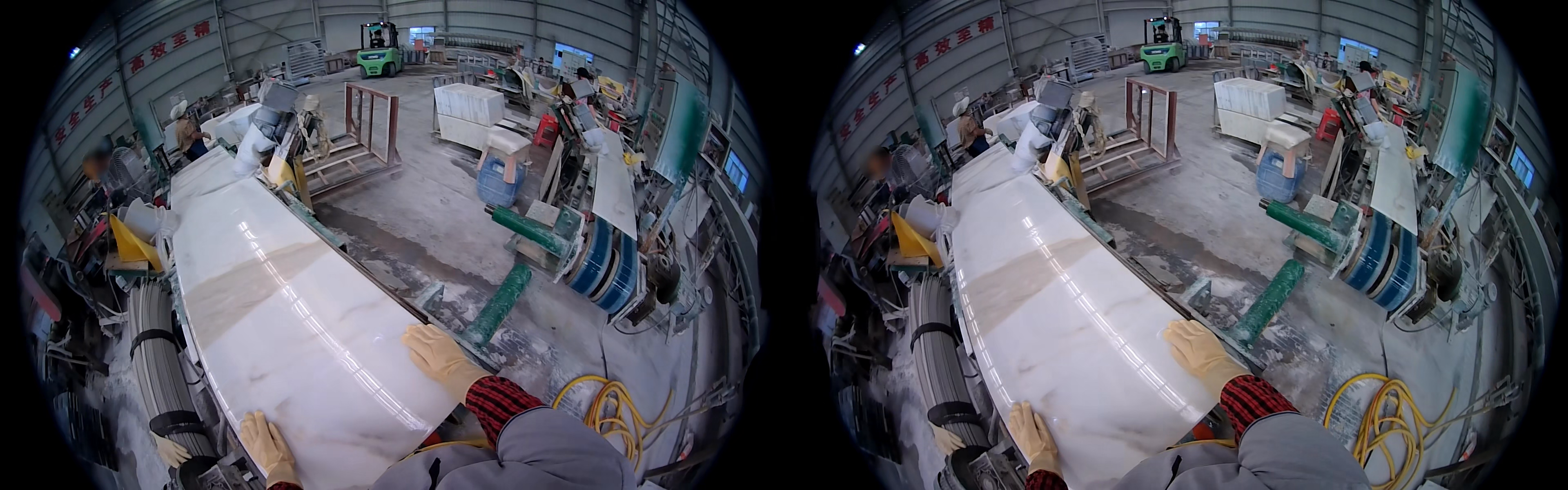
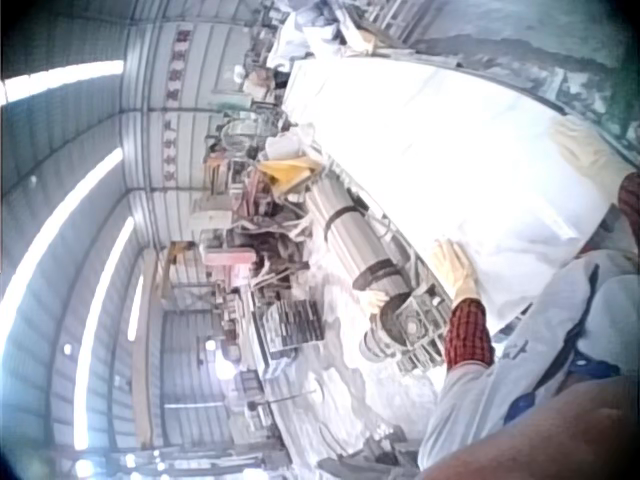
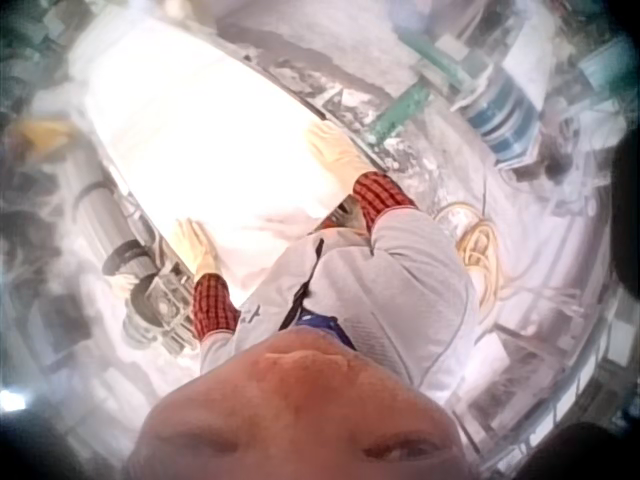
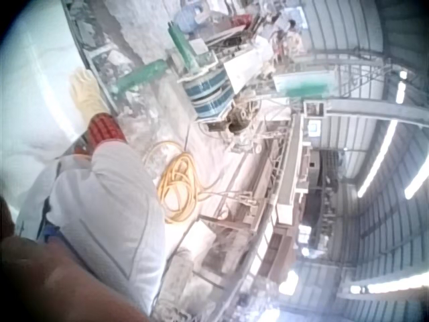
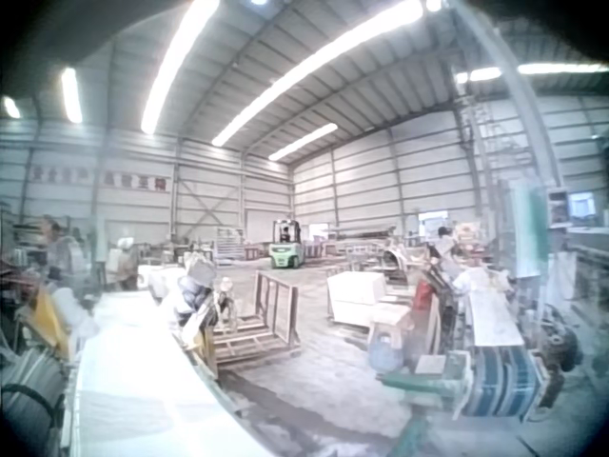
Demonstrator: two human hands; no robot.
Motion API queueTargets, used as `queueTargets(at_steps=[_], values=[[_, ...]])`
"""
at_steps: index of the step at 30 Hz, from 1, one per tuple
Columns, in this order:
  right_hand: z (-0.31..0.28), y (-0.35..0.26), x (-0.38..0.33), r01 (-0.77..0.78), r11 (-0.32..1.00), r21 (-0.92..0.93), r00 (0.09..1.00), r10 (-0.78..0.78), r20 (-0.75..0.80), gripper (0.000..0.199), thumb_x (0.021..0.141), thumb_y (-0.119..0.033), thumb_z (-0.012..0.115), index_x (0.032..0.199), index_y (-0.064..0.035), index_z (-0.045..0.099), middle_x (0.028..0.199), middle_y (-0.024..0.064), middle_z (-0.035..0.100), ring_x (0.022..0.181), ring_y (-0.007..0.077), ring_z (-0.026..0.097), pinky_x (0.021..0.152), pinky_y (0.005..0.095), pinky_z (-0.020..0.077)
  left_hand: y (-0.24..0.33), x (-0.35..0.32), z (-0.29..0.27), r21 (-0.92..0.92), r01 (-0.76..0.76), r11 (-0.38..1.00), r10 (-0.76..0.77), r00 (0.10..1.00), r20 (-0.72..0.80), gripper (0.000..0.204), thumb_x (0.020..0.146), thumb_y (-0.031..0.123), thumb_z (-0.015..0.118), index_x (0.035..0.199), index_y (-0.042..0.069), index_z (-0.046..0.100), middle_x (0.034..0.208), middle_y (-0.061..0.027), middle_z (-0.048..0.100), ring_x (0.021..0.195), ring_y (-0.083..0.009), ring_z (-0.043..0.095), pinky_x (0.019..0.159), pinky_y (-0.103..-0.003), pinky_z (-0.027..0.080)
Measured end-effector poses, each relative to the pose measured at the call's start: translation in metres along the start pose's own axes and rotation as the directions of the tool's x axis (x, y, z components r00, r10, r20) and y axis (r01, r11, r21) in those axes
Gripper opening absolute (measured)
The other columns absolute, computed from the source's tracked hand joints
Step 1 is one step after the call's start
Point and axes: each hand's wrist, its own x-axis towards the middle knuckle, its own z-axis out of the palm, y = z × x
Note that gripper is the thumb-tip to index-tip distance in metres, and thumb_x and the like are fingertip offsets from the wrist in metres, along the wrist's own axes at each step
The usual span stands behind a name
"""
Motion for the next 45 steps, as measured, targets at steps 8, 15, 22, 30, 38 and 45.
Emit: queueTargets(at_steps=[8, 15, 22, 30, 38, 45], values=[[-0.001, -0.001, -0.006, -0.013, 1.000, 0.025, 1.000, 0.014, -0.026, 0.030, 0.106, -0.016, 0.072, 0.135, -0.0093, 0.073, 0.144, 0.0165, 0.074, 0.138, 0.0398, 0.066, 0.122, 0.0517, 0.0519, 0.002, 0.000, 0.002, 0.031, 0.003, 1.000, -0.003, 1.000, -0.015, 0.043, 0.119, 0.018, 0.065, 0.158, -0.001, 0.067, 0.171, -0.0324, 0.060, 0.160, -0.0544, 0.051, 0.137, -0.063, 0.036], [-0.021, -0.002, -0.054, -0.048, 0.999, 0.002, 0.999, 0.048, -0.010, 0.037, 0.103, -0.016, 0.074, 0.137, -0.0016, 0.074, 0.140, 0.0230, 0.075, 0.134, 0.0463, 0.069, 0.119, 0.0581, 0.0547, 0.001, -0.003, -0.003, -0.053, 0.008, 0.999, -0.009, 1.000, -0.029, 0.045, 0.118, 0.020, 0.068, 0.161, 0.007, 0.066, 0.171, -0.0268, 0.062, 0.159, -0.0514, 0.053, 0.136, -0.063, 0.038], [-0.067, -0.029, -0.165, -0.274, 0.961, -0.024, 0.962, 0.274, -0.009, 0.049, 0.108, -0.010, 0.073, 0.156, -0.0001, 0.072, 0.159, 0.0286, 0.073, 0.150, 0.0513, 0.066, 0.131, 0.0569, 0.0515, 0.005, -0.003, -0.003, 0.015, -0.019, 1.000, 0.020, 0.998, -0.065, 0.045, 0.117, 0.022, 0.069, 0.160, 0.008, 0.066, 0.168, -0.0236, 0.065, 0.157, -0.0471, 0.056, 0.135, -0.062, 0.039], [-0.059, -0.123, -0.206, -0.853, -0.275, 0.443, 0.265, 0.503, 0.823, 0.062, 0.121, -0.032, 0.081, 0.170, 0.0030, 0.063, 0.159, 0.0220, 0.077, 0.146, 0.0349, 0.076, 0.131, 0.0455, 0.0575, 0.009, -0.007, -0.002, 0.033, -0.008, 0.999, 0.010, 0.998, -0.058, 0.046, 0.118, 0.025, 0.067, 0.160, 0.007, 0.066, 0.168, -0.0242, 0.065, 0.158, -0.0473, 0.055, 0.135, -0.062, 0.038], [0.013, -0.189, -0.135, -0.650, -0.655, 0.384, 0.069, 0.453, 0.889, 0.085, 0.120, -0.031, 0.081, 0.180, 0.0108, 0.038, 0.181, 0.0317, 0.052, 0.165, 0.0456, 0.060, 0.144, 0.0522, 0.0471, 0.004, -0.010, 0.001, 0.044, -0.032, 0.999, 0.034, 0.999, -0.042, 0.051, 0.118, 0.026, 0.067, 0.165, 0.007, 0.064, 0.169, -0.0263, 0.063, 0.157, -0.0494, 0.055, 0.135, -0.063, 0.038], [-0.010, -0.187, -0.184, -0.600, -0.734, 0.319, 0.048, 0.365, 0.930, 0.074, 0.122, -0.024, 0.077, 0.174, 0.0153, 0.042, 0.168, 0.0329, 0.063, 0.156, 0.0457, 0.067, 0.135, 0.0551, 0.0566, 0.016, -0.058, -0.022, 0.033, -0.086, 0.996, 0.084, 0.995, 0.053, 0.060, 0.113, 0.031, 0.074, 0.165, 0.005, 0.063, 0.170, -0.0260, 0.061, 0.156, -0.0483, 0.054, 0.134, -0.063, 0.038]])
